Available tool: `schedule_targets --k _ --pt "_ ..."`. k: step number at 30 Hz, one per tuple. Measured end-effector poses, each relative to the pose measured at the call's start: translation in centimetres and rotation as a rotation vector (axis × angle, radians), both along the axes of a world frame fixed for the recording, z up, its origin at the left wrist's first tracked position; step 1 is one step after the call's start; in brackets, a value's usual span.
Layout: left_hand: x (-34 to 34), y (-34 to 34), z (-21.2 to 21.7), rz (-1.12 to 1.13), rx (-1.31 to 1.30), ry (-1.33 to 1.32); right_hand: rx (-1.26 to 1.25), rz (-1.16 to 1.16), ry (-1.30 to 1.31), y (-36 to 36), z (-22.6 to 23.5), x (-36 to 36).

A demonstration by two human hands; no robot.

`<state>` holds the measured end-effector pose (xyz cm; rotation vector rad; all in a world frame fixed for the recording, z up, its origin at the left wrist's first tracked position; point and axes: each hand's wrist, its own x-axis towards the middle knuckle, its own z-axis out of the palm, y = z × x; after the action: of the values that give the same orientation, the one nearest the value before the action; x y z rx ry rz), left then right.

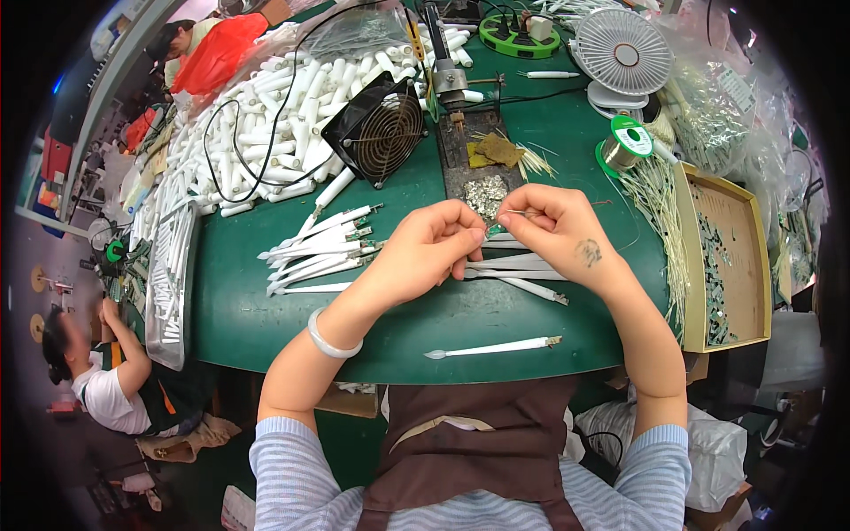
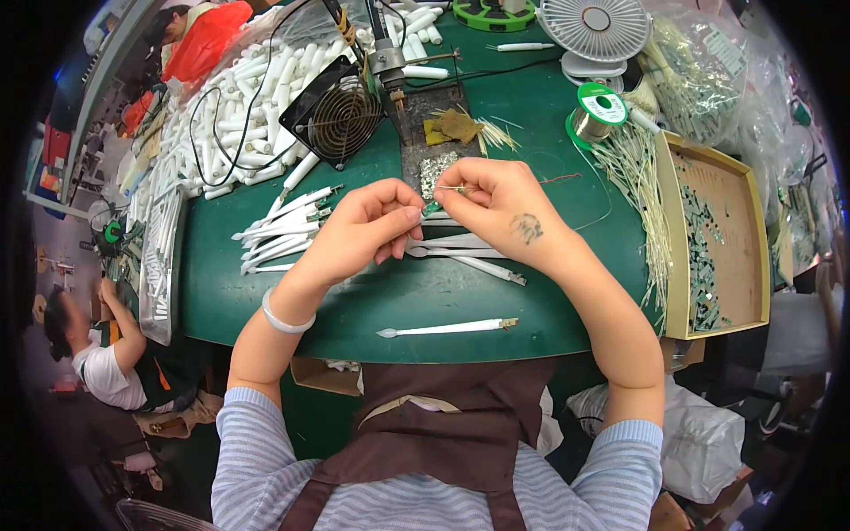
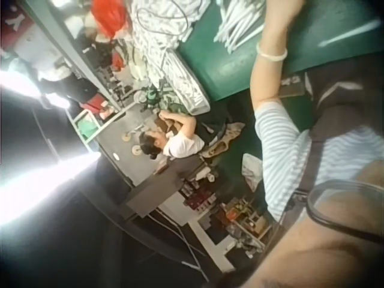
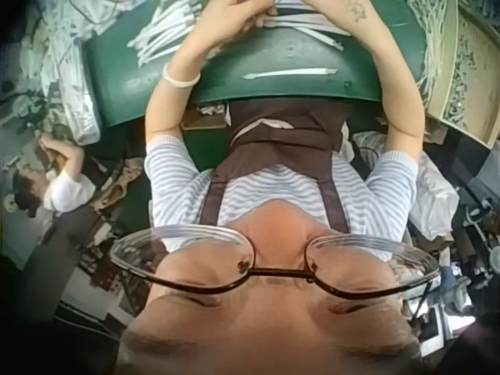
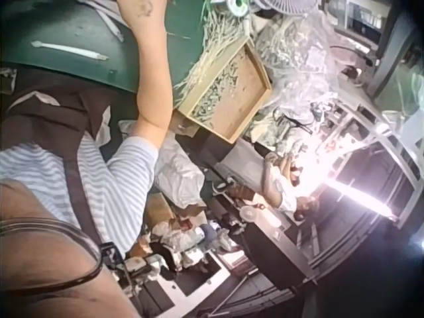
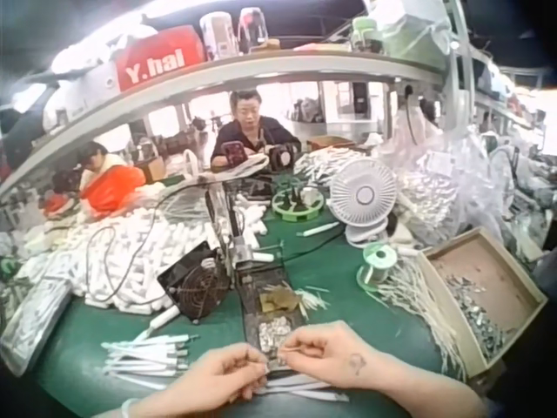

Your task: Assembling electronic components by soldering wires and attaching protective tubes.

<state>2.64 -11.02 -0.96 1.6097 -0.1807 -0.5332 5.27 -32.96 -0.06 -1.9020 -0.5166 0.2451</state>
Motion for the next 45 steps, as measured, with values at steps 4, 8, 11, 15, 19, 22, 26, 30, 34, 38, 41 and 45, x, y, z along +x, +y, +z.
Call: schedule_targets --k 4,8,11,15,19,22,26,30,34,38,41,45 --pt "0.4 -0.3 -0.2 0.038 -0.023 0.008 0.022 -0.036 -0.34 0.4 -0.5 -0.3" --pt "0.4 -0.3 -0.2 0.047 -0.074 0.044 0.017 0.015 -0.592 0.5 -0.9 -0.2" --pt "0.3 -0.3 -0.3 0.053 -0.093 0.054 0.033 0.012 -0.588 0.7 -1.5 -0.1" --pt "0.3 -0.3 -0.6 0.081 -0.099 0.04 0.03 0.008 -0.515 0.8 -1.4 -0.3" --pt "0.2 -0.3 -0.6 0.111 -0.097 0.011 0.005 0.014 -0.527 0.7 -1.4 -0.4" --pt "0.1 -0.2 -0.8 0.134 -0.132 0.016 0.003 0.017 -0.598 0.8 -1.6 -0.4" --pt "0.1 0.1 -1.0 0.132 -0.137 0.031 -0.017 0.003 -0.681 1.2 -1.6 -0.5" --pt "0.0 0.0 -0.7 0.122 -0.145 0.046 -0.021 0.007 -0.725 1.0 -1.3 -0.5" --pt "-0.1 0.1 -0.8 0.118 -0.162 0.057 -0.044 0.029 -0.794 1.1 -1.4 -0.4" --pt "-0.2 0.1 -1.0 0.119 -0.158 0.055 -0.137 0.042 -0.878 1.1 -1.6 -0.5" --pt "-0.1 0.0 -1.3 0.113 -0.157 0.053 -0.176 0.041 -0.91 1.1 -1.4 -0.7" --pt "-0.4 0.2 -1.2 0.134 -0.148 0.061 -0.089 0.064 -0.681 1.3 -1.7 -1.0"
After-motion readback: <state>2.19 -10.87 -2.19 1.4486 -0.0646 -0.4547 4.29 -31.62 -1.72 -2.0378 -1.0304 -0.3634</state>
